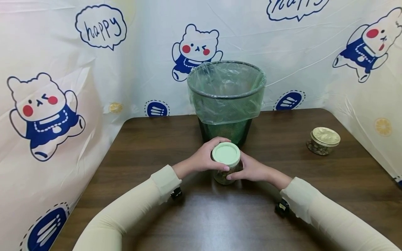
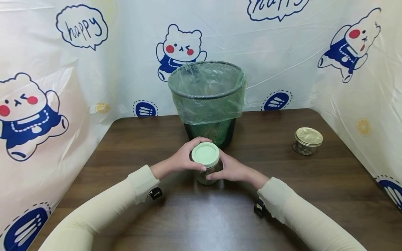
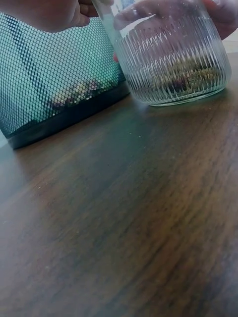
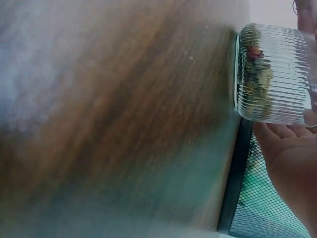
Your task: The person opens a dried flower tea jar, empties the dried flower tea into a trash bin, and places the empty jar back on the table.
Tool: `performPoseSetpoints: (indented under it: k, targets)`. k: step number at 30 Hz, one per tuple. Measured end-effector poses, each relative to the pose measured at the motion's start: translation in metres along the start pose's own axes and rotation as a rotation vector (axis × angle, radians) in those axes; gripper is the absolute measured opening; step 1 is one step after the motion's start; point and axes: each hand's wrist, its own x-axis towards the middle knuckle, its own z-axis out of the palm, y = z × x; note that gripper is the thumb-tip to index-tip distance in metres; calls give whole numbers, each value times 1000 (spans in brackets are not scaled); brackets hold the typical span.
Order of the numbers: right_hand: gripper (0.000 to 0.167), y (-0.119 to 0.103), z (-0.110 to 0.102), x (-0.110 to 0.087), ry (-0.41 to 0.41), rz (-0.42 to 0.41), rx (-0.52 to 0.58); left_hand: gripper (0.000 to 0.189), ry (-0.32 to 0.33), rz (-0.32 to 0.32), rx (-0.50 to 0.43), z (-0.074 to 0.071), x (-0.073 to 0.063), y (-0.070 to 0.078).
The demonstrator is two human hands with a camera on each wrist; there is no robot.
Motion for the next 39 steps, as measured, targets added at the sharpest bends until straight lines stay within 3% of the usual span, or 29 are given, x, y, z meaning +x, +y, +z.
performPoseSetpoints:
  k: [10,16,27,33,39]
  targets:
    - [89,0,0,-1,7,4,-10,75,60,-29,52,0,-10,1]
    - [89,1,1,-1,22,2,-12,71,120,-23,30,2,-19,1]
    - [87,1,2,-1,26,6,-21,67,172,-42,36,4,-28,4]
    - [88,0,1,-1,28,13,-27,70,161,-37,8,1,-25,3]
    - [87,0,2,-1,23,14,-17,80,67,-11,19,-4,-16,4]
